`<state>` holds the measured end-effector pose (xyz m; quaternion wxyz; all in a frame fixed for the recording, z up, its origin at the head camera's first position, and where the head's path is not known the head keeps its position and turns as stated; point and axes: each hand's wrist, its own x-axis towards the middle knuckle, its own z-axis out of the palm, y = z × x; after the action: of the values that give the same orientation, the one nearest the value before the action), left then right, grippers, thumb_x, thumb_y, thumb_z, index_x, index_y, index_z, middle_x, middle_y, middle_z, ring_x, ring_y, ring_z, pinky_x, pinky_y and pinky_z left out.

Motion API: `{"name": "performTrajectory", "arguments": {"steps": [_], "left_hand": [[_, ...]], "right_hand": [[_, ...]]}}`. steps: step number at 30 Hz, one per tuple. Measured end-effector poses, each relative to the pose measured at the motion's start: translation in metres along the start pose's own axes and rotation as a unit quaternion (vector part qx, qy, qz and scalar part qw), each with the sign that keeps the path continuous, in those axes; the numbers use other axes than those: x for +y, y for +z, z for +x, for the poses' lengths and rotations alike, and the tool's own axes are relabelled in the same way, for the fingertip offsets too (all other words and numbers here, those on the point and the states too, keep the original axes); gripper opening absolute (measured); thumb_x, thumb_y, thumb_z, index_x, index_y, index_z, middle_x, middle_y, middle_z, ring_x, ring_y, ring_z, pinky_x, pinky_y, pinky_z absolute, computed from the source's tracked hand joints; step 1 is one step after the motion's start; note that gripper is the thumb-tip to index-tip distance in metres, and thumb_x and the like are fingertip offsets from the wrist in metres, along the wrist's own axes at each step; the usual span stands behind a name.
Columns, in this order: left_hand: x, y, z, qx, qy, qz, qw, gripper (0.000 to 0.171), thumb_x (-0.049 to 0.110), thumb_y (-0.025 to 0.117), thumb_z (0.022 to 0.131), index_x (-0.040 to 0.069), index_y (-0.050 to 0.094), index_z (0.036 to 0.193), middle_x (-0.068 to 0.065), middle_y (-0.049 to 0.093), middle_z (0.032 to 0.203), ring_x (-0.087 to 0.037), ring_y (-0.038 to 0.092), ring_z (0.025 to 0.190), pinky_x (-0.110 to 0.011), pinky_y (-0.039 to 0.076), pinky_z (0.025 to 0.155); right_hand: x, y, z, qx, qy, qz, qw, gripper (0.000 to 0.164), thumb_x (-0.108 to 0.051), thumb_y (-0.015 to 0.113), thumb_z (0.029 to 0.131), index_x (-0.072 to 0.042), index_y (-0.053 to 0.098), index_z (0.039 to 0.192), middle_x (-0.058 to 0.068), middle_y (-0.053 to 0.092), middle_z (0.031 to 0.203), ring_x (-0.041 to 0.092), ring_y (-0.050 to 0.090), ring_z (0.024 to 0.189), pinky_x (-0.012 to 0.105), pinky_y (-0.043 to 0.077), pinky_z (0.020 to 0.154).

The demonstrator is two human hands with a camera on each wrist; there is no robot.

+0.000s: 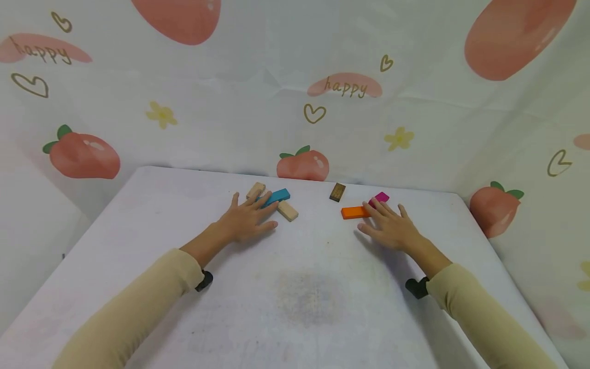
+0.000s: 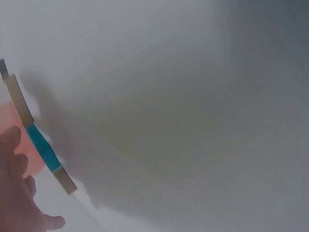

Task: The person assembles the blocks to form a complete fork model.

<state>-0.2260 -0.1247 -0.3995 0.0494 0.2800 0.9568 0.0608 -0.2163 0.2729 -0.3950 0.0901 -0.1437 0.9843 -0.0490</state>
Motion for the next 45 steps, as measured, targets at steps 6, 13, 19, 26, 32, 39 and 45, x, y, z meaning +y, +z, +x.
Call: {"name": "performTrajectory", "arguments": {"steps": [6, 13, 19, 26, 32, 39, 45], "left_hand": [[0.008, 0.002, 0.003, -0.01, 0.015, -0.006, 0.9998, 0.069, 0.058, 0.036, 0.101, 0.02, 0.029, 0.158, -0.008, 0.016, 0.166, -0.033, 0.005, 0.153, -0.074, 0.005, 0.11], [0.018, 0.001, 0.005, -0.024, 0.028, -0.007, 0.9993, 0.067, 0.057, 0.035, 0.102, 0.021, 0.03, 0.158, -0.01, 0.018, 0.165, -0.032, 0.015, 0.151, -0.073, 0.006, 0.111], [0.025, 0.001, 0.007, -0.028, 0.037, 0.001, 0.9989, 0.066, 0.058, 0.035, 0.103, 0.022, 0.032, 0.158, -0.01, 0.022, 0.164, -0.03, 0.019, 0.151, -0.073, 0.008, 0.111], [0.029, 0.004, 0.011, -0.034, 0.041, -0.006, 0.9986, 0.064, 0.057, 0.035, 0.103, 0.022, 0.034, 0.157, -0.01, 0.024, 0.163, -0.029, 0.022, 0.15, -0.071, 0.009, 0.113], [0.031, 0.005, 0.013, -0.04, 0.038, -0.016, 0.9983, 0.066, 0.058, 0.035, 0.103, 0.02, 0.034, 0.157, -0.012, 0.025, 0.163, -0.029, 0.022, 0.15, -0.07, 0.01, 0.113], [0.034, 0.002, 0.014, -0.041, 0.047, -0.035, 0.9974, 0.069, 0.059, 0.038, 0.101, 0.016, 0.037, 0.155, -0.013, 0.026, 0.162, -0.028, 0.022, 0.15, -0.068, 0.013, 0.114], [0.038, 0.002, 0.013, -0.062, 0.069, -0.067, 0.9934, 0.071, 0.061, 0.041, 0.1, 0.014, 0.04, 0.154, -0.014, 0.025, 0.162, -0.029, 0.019, 0.151, -0.064, 0.014, 0.116]], "right_hand": [[-0.008, 0.0, -0.002, 0.008, -0.02, 0.013, 1.0, 0.078, -0.059, 0.044, 0.098, -0.008, 0.032, 0.156, 0.02, 0.024, 0.162, 0.039, 0.021, 0.148, 0.066, 0.004, 0.115], [-0.019, 0.0, -0.004, 0.023, -0.03, 0.015, 0.999, 0.074, -0.055, 0.048, 0.098, -0.007, 0.038, 0.153, 0.022, 0.03, 0.159, 0.041, 0.028, 0.145, 0.069, 0.013, 0.113], [-0.023, 0.002, -0.005, 0.037, -0.036, 0.024, 0.998, 0.069, -0.05, 0.05, 0.098, -0.003, 0.044, 0.149, 0.024, 0.04, 0.152, 0.044, 0.037, 0.139, 0.067, 0.025, 0.11], [-0.024, 0.001, -0.004, 0.027, -0.033, 0.03, 0.999, 0.066, -0.046, 0.052, 0.098, -0.001, 0.047, 0.146, 0.026, 0.042, 0.15, 0.043, 0.038, 0.139, 0.067, 0.028, 0.108], [-0.025, 0.001, -0.003, 0.02, -0.034, 0.042, 0.998, 0.066, -0.045, 0.053, 0.098, 0.001, 0.047, 0.146, 0.026, 0.04, 0.151, 0.043, 0.036, 0.14, 0.068, 0.028, 0.108], [-0.024, 0.001, 0.001, 0.016, -0.044, 0.066, 0.997, 0.067, -0.042, 0.056, 0.097, 0.001, 0.046, 0.146, 0.025, 0.043, 0.15, 0.042, 0.035, 0.141, 0.07, 0.019, 0.111], [-0.024, 0.004, 0.006, 0.029, -0.052, 0.119, 0.991, 0.061, -0.037, 0.058, 0.097, 0.004, 0.049, 0.142, 0.025, 0.048, 0.146, 0.044, 0.041, 0.136, 0.066, 0.027, 0.11]]}}
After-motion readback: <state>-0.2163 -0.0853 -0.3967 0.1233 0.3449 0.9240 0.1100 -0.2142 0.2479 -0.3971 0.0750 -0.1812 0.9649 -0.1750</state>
